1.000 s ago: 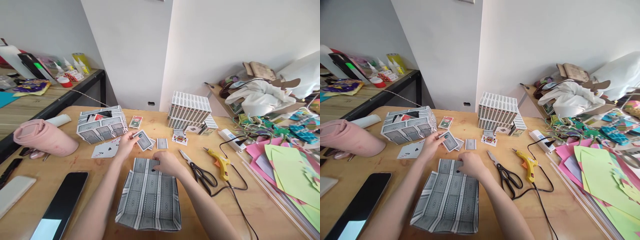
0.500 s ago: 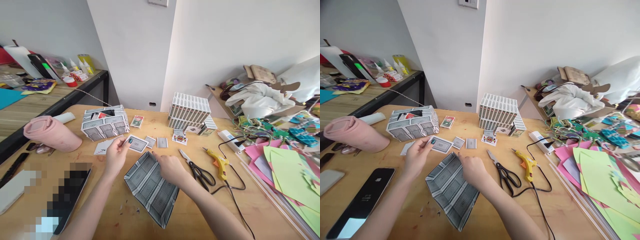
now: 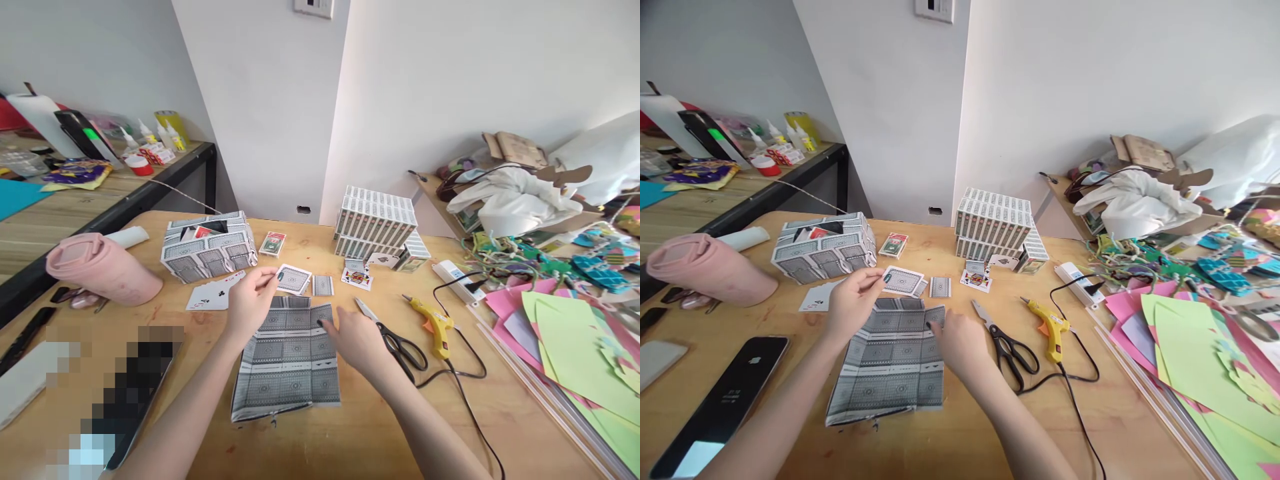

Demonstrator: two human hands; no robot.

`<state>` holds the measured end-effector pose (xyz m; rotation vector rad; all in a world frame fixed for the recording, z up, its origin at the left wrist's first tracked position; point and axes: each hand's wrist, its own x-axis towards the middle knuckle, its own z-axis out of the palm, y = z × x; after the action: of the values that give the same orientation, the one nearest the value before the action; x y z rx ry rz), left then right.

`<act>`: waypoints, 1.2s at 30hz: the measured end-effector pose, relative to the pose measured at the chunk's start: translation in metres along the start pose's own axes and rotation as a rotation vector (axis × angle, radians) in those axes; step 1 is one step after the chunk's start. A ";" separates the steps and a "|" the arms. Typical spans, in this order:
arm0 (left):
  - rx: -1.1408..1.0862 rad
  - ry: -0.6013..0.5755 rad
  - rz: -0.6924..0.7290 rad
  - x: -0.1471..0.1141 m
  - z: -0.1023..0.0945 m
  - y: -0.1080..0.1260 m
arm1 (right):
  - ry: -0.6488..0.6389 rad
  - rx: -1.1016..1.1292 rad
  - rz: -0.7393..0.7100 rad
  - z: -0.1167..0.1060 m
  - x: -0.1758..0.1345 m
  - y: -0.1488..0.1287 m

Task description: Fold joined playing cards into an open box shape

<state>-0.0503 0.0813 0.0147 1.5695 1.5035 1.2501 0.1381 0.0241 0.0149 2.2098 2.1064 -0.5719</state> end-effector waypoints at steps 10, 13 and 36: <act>0.011 -0.463 0.141 0.012 0.027 0.032 | 0.282 0.314 -0.217 -0.011 0.025 -0.003; 0.283 -0.582 0.207 0.018 0.021 0.008 | 0.084 0.585 -0.209 0.000 0.032 0.012; 0.498 -0.639 0.167 0.021 0.022 -0.025 | 0.033 -0.077 -0.347 0.004 0.051 0.024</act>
<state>-0.0415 0.1092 -0.0114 2.1802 1.3169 0.3659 0.1612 0.0704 -0.0087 1.8368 2.5019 -0.4595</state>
